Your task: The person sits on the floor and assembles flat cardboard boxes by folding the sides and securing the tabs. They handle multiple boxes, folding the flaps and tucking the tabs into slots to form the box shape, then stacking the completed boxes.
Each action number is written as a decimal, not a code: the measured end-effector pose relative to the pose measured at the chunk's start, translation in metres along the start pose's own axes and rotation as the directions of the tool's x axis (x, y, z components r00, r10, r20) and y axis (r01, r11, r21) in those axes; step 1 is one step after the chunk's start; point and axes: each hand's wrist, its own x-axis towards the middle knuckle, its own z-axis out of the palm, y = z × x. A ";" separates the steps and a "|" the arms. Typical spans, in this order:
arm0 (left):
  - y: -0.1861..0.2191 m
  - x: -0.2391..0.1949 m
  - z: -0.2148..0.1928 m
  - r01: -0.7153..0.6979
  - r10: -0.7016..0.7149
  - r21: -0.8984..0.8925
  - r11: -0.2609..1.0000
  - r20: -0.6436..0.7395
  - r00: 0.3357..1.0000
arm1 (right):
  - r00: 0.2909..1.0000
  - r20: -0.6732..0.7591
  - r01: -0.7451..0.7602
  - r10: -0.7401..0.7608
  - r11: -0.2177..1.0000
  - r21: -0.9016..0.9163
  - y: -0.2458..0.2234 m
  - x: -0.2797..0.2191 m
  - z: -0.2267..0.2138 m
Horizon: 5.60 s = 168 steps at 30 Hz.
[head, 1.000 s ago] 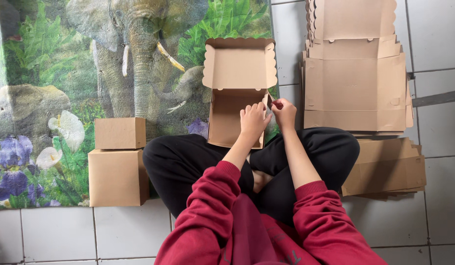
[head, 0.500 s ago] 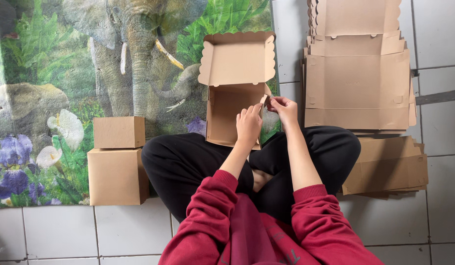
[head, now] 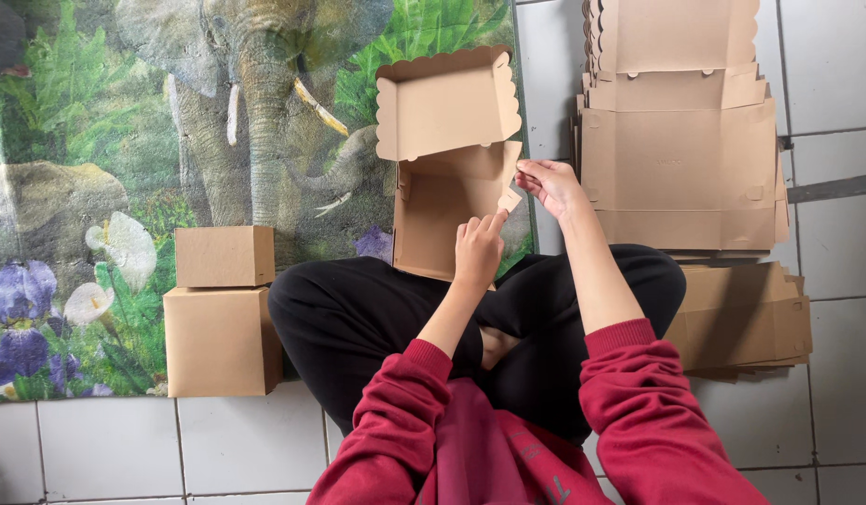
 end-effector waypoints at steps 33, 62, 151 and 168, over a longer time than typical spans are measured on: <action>-0.018 0.071 0.053 0.420 -0.318 -0.291 0.860 0.338 0.886 | 0.944 -0.203 0.052 -0.259 0.728 -0.684 0.073 -0.009 -0.010; -0.004 0.066 -0.001 0.509 -0.385 -0.429 0.746 0.345 0.856 | 0.964 -0.260 0.031 -0.050 0.997 -0.077 0.075 -0.004 0.003; -0.032 0.060 0.099 0.857 -0.579 -0.350 0.378 0.633 0.514 | 0.963 -0.053 0.104 -0.266 0.543 -0.833 0.056 -0.018 0.014; -0.107 0.023 -0.049 0.487 -0.461 -0.489 0.724 0.182 0.868 | 0.935 0.008 0.155 -0.354 0.387 -0.909 0.037 -0.043 0.032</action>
